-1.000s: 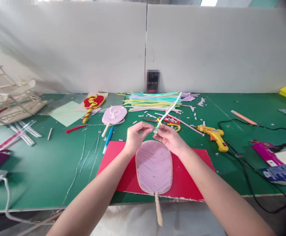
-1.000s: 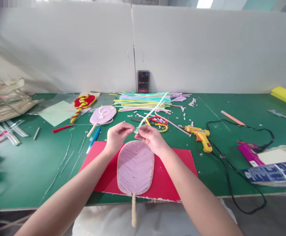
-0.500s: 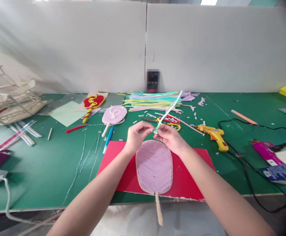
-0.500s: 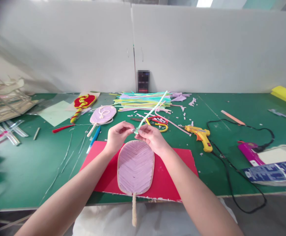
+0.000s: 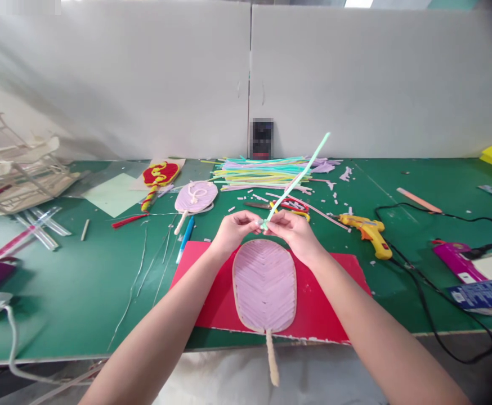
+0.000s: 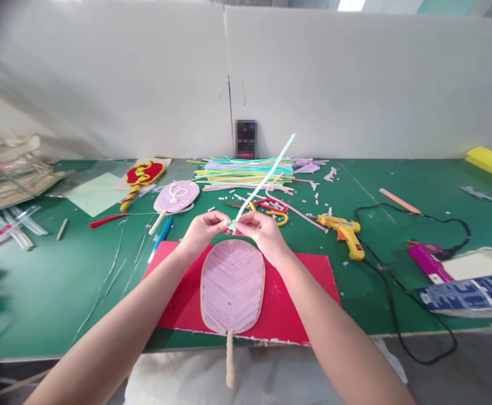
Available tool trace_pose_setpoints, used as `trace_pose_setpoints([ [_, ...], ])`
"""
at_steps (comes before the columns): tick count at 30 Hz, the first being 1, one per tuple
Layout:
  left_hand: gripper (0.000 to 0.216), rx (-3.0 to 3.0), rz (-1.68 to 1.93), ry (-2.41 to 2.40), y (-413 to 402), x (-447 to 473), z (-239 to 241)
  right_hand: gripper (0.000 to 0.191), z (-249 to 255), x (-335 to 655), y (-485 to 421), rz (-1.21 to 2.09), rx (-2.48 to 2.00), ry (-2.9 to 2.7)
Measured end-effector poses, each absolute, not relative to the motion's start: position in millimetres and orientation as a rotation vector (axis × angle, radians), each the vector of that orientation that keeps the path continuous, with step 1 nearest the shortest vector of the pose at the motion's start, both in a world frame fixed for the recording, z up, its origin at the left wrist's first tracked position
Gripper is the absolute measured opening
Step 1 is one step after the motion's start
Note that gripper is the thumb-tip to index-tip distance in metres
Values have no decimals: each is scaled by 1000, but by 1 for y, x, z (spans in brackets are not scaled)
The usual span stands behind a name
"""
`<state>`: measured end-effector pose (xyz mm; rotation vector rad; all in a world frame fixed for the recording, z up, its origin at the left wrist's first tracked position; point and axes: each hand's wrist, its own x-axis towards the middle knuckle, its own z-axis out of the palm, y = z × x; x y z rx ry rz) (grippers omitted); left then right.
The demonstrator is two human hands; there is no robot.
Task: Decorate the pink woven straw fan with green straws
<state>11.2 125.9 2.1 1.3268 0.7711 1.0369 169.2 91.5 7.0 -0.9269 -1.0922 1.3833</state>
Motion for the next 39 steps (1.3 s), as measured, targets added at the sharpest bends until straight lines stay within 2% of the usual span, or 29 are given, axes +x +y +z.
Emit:
trace_pose_setpoints([
  [8,32,1368,1029,744,124,16,-2,22,6,171,95,1335,-988,-1040],
  [18,18,1808,1045,887,119,13,0,25,8,167,93,1358,-1004,-1087],
  [39,14,1856,1251,1032,114,20,-6,22,3,158,95,1483,-912,-890],
])
